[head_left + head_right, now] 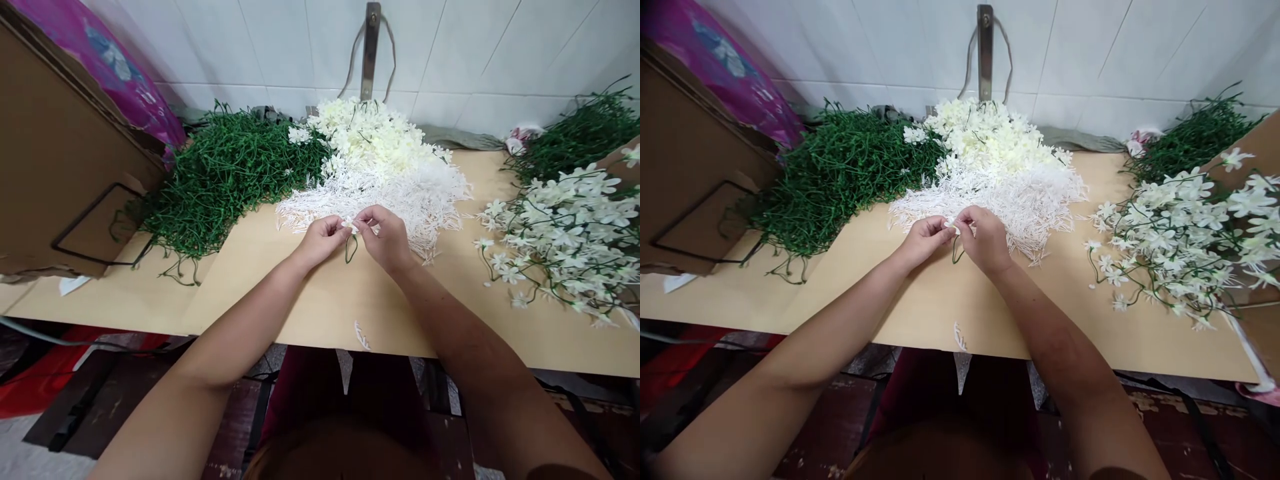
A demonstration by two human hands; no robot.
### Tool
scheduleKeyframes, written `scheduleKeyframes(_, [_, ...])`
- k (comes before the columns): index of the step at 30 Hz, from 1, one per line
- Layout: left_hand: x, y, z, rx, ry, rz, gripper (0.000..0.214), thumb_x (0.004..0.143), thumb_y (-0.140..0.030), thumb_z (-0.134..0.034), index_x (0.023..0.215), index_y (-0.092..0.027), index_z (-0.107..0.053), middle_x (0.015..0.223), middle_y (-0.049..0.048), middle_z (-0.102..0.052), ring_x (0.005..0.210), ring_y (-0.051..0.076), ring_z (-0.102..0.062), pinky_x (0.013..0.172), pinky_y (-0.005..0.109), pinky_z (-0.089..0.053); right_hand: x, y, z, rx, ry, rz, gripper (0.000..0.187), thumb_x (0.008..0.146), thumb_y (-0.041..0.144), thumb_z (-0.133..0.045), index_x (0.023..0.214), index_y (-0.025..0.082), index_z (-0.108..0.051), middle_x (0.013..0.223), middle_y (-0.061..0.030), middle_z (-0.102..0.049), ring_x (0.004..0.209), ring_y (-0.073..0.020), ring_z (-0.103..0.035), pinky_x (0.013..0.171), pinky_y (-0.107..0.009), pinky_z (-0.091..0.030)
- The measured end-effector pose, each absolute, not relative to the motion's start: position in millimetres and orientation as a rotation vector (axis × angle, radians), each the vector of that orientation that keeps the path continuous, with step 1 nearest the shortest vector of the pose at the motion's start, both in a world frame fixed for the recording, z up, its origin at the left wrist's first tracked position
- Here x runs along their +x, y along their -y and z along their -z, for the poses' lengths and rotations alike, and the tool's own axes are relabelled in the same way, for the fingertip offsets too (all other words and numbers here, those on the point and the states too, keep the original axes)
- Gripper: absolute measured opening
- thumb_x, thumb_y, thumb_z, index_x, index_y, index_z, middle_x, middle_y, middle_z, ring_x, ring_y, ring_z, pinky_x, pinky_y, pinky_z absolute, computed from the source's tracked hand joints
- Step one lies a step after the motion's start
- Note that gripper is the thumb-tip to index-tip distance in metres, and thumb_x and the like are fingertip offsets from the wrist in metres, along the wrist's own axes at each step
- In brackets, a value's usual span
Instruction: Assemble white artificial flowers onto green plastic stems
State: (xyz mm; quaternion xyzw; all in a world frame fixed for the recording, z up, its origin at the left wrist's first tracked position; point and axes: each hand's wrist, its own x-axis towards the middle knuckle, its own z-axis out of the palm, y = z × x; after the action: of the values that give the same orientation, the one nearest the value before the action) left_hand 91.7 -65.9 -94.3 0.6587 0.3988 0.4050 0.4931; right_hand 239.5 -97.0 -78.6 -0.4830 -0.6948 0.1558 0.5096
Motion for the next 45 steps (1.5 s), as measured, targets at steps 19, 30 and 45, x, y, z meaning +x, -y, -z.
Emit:
scheduleKeyframes(19, [96, 79, 94, 1.394, -1.012, -1.055, 0.029, 0.069, -0.035, -0.07, 0.059, -0.016, -0.051, 0.054, -0.0033, -0.052, 0.052, 0.007, -0.045, 0.054, 0.022, -0.035, 246, 99, 92, -1.083, 1.557, -0.799, 0.012, 0.08, 0.032, -0.057, 0.079, 0.02, -0.053, 0.094, -0.0087, -0.062, 0.091, -0.0191, -0.061, 0.076, -0.035, -0.054])
scheduleKeyframes(30, [102, 82, 98, 1.417, -0.994, -1.015, 0.037, 0.065, -0.049, -0.071, 0.06, -0.017, -0.053, 0.053, -0.0031, -0.049, 0.05, 0.008, -0.04, 0.05, 0.023, -0.03, 245, 97, 101, -1.09, 1.454, -0.832, 0.013, 0.08, 0.034, -0.057, 0.081, 0.021, -0.053, 0.101, -0.0091, -0.062, 0.098, -0.02, -0.061, 0.079, -0.035, -0.053])
scheduleKeyframes(45, [101, 96, 90, 1.593, -1.091, -1.138, 0.031, 0.071, -0.045, -0.067, 0.06, -0.018, -0.057, 0.055, -0.0027, -0.049, 0.053, 0.009, -0.04, 0.053, 0.025, -0.03, 245, 96, 94, -1.055, 1.527, -1.018, 0.012, 0.077, 0.03, -0.057, 0.077, 0.022, -0.047, 0.074, 0.0017, -0.056, 0.071, -0.0133, -0.057, 0.065, -0.029, -0.047])
